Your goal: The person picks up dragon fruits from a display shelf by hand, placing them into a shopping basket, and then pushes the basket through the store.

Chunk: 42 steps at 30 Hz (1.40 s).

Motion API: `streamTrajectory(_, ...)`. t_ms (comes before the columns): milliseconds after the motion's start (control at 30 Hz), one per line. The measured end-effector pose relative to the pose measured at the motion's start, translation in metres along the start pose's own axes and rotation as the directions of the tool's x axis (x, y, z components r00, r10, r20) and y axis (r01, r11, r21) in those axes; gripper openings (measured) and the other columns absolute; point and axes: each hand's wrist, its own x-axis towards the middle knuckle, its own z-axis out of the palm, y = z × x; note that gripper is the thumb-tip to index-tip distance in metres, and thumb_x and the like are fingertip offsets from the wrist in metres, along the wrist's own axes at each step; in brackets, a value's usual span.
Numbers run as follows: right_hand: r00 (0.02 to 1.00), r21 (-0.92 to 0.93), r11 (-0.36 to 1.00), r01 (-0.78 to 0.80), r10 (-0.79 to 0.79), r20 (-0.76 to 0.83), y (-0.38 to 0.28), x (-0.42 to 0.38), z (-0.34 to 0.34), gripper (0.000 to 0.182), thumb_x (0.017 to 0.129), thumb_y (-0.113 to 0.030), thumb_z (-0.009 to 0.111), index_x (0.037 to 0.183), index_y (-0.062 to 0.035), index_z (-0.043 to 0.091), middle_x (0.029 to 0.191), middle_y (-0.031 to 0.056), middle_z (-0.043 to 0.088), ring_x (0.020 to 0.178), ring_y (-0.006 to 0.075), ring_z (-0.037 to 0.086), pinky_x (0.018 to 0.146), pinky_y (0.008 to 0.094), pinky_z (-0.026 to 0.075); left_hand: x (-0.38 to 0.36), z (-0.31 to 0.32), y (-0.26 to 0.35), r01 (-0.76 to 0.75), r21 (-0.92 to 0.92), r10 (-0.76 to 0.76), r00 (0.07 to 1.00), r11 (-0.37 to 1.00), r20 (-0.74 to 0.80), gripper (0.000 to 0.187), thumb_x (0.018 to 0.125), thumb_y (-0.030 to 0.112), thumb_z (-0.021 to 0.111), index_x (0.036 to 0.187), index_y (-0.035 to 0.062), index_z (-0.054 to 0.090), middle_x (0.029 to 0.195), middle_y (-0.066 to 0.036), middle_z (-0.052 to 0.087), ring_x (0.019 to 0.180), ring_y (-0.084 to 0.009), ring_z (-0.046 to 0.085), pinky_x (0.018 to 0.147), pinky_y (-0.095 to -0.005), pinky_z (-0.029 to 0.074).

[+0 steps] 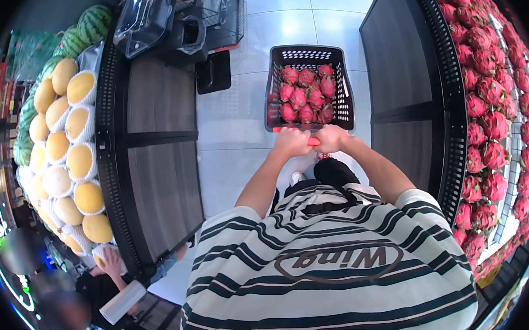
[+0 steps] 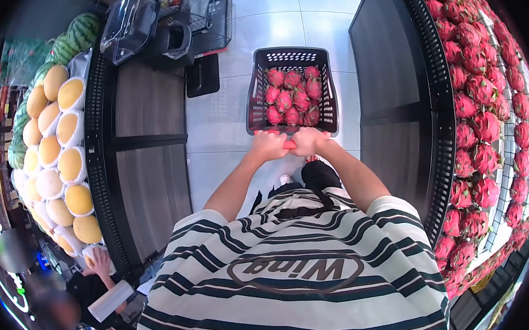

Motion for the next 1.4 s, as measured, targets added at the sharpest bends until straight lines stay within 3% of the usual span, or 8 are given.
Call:
streamTrajectory(233,0.999,0.035,0.999,-0.032,0.031,0.027,0.030,0.034,-0.054,0.037,0.078,-0.037,0.057,0.084,-0.0043,0.073,0.090,0.0242,0.070,0.089,0.0396,0.068,0.085,0.0475,0.054,0.065,-0.020,-0.030,0.037,0.071,-0.043,0.996,0.997,0.077,0.028,0.073,0.040,0.067,0.081,0.0133,0.068,0.074,-0.012,0.070,0.068,-0.0352,0.069,0.068,-0.0499,0.053)
streamTrajectory(400,0.999,0.043,0.999,0.018,-0.020,0.047,0.056,0.065,-0.072,0.037,0.078,-0.037,0.058,0.084,-0.0039,0.073,0.089,0.0239,0.070,0.087,0.0400,0.068,0.085,0.0474,0.054,0.097,-0.050,-0.038,0.085,0.074,-0.096,0.982,0.994,0.162,0.029,0.074,0.040,0.067,0.084,0.0129,0.068,0.078,-0.012,0.071,0.075,-0.0335,0.070,0.073,-0.0479,0.053)
streamTrajectory(467,0.991,0.039,0.992,0.118,-0.115,-0.073,0.068,0.073,-0.078,0.034,0.078,-0.037,0.060,0.080,-0.0050,0.070,0.081,0.0218,0.069,0.080,0.0399,0.068,0.078,0.0485,0.055,0.115,-0.058,-0.046,0.102,0.076,-0.113,0.981,0.992,0.157,0.029,0.074,0.040,0.067,0.085,0.0128,0.068,0.079,-0.012,0.072,0.077,-0.0333,0.071,0.074,-0.0475,0.053)
streamTrajectory(633,0.992,0.011,0.992,0.122,-0.122,-0.039,0.087,0.097,-0.097,0.034,0.078,-0.037,0.061,0.082,-0.0044,0.070,0.081,0.0223,0.068,0.079,0.0396,0.068,0.078,0.0488,0.054,0.138,-0.071,-0.059,0.068,0.053,-0.077,0.977,0.996,0.198,0.032,0.074,0.040,0.067,0.090,0.0125,0.069,0.082,-0.013,0.072,0.078,-0.0337,0.071,0.073,-0.0477,0.053)
streamTrajectory(1000,0.996,0.052,0.995,0.084,-0.083,-0.013,0.105,0.124,-0.161,0.034,0.079,-0.039,0.064,0.085,-0.0051,0.068,0.080,0.0210,0.068,0.076,0.0401,0.067,0.075,0.0488,0.054,0.197,-0.084,-0.099,-0.101,0.043,0.102,0.995,0.994,-0.013,0.032,0.074,0.042,0.068,0.082,0.0116,0.067,0.069,-0.012,0.069,0.066,-0.0318,0.070,0.064,-0.0460,0.052)
streamTrajectory(1167,1.000,0.045,0.999,0.010,-0.011,0.021,0.126,0.145,-0.191,0.034,0.077,-0.039,0.062,0.087,-0.0081,0.072,0.084,0.0210,0.069,0.082,0.0396,0.067,0.080,0.0483,0.054,0.234,-0.097,-0.118,-0.119,0.000,0.119,0.992,0.993,0.033,0.033,0.077,0.041,0.068,0.083,0.0088,0.068,0.072,-0.012,0.071,0.066,-0.0306,0.071,0.065,-0.0453,0.054)
streamTrajectory(1267,0.995,0.047,0.996,0.082,-0.079,-0.055,0.146,0.158,-0.202,0.029,0.075,-0.034,0.065,0.084,-0.0063,0.069,0.077,0.0200,0.068,0.072,0.0393,0.066,0.073,0.0490,0.054,0.260,-0.099,-0.130,-0.138,-0.028,0.138,0.990,0.990,-0.001,0.032,0.076,0.042,0.068,0.082,0.0098,0.068,0.071,-0.012,0.070,0.065,-0.0309,0.070,0.063,-0.0454,0.053)
streamTrajectory(1400,0.999,0.059,0.998,-0.032,0.034,-0.029,0.160,0.176,-0.228,0.031,0.073,-0.035,0.067,0.084,-0.0065,0.069,0.076,0.0198,0.068,0.072,0.0389,0.066,0.072,0.0487,0.054,0.293,-0.102,-0.148,-0.165,-0.054,0.162,0.985,0.985,-0.058,0.031,0.075,0.041,0.067,0.083,0.0109,0.067,0.069,-0.012,0.070,0.064,-0.0310,0.070,0.062,-0.0455,0.052)
